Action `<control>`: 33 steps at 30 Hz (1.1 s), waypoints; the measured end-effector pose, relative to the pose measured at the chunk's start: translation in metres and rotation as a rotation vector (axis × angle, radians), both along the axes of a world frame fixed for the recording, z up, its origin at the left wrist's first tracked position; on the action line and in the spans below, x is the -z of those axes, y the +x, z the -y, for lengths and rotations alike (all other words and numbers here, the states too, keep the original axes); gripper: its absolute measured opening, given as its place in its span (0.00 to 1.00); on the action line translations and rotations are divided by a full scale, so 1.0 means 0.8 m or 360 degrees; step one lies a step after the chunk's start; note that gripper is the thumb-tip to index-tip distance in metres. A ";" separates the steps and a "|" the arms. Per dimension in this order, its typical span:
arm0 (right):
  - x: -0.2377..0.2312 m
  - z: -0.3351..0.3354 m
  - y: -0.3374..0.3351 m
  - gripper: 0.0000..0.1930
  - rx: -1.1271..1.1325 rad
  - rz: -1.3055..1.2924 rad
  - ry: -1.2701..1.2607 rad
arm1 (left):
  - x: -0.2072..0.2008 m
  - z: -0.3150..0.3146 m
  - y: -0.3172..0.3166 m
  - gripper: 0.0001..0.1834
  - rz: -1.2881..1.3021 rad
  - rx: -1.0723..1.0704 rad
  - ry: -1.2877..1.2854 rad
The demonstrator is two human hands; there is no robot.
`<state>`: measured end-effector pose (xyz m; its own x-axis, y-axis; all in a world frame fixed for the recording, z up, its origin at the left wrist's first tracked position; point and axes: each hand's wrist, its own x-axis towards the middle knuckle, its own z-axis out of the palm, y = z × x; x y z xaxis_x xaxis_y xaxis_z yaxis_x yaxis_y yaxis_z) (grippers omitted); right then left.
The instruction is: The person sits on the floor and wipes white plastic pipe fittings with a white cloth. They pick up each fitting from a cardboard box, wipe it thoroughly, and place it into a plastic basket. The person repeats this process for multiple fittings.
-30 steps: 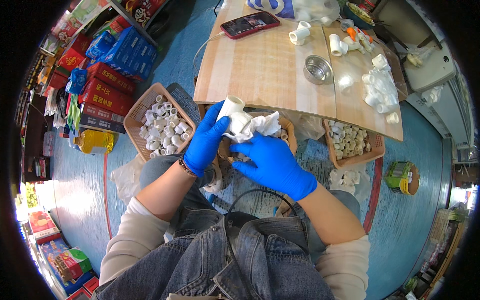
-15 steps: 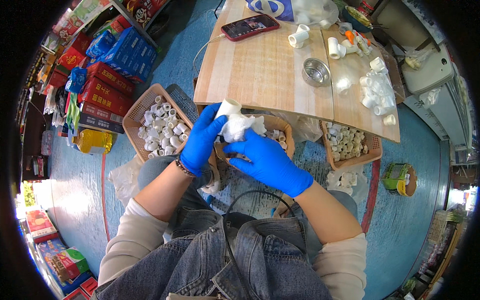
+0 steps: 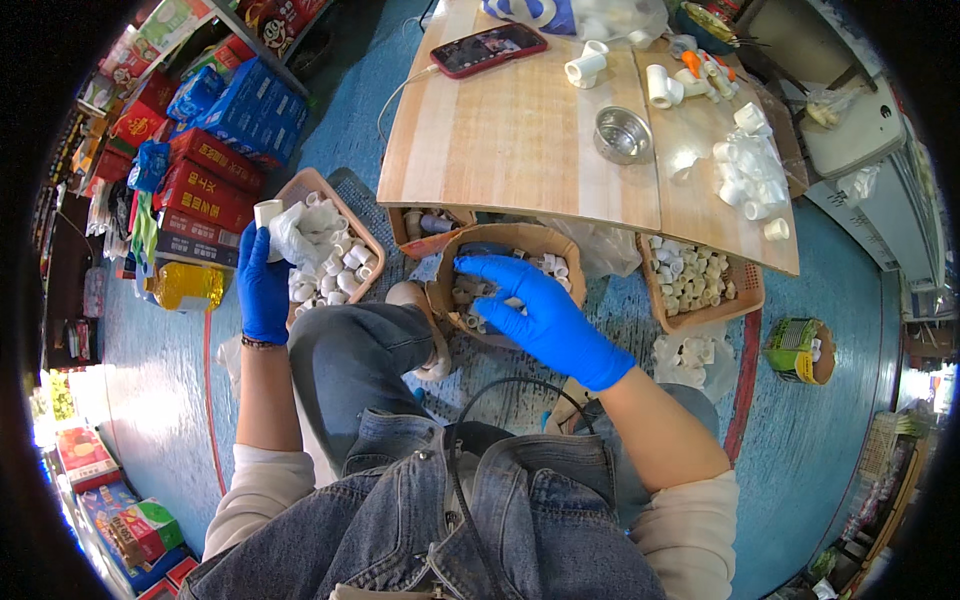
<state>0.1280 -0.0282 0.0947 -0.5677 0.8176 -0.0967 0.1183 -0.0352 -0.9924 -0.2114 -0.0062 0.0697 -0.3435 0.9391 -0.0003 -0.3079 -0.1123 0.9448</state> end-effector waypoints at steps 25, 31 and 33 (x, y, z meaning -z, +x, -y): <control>0.014 -0.003 0.122 0.15 0.0821 -0.0085 0.0059 | 0.195 -0.033 -0.217 0.23 -0.0938 -0.0293 -0.0718; -0.063 0.016 0.174 0.10 0.0997 0.0440 -0.0043 | 0.195 -0.071 -0.183 0.21 -0.1480 0.0678 -0.0494; -0.055 0.025 0.186 0.13 0.1128 0.0399 -0.0140 | 0.157 -0.086 -0.122 0.17 -0.1878 0.1320 -0.0364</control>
<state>0.2766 -0.0480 0.1388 0.1388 0.9620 -0.2352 0.2598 -0.2646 -0.9287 -0.3088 0.0625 -0.0562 0.3784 0.8819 -0.2812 0.7423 -0.1076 0.6614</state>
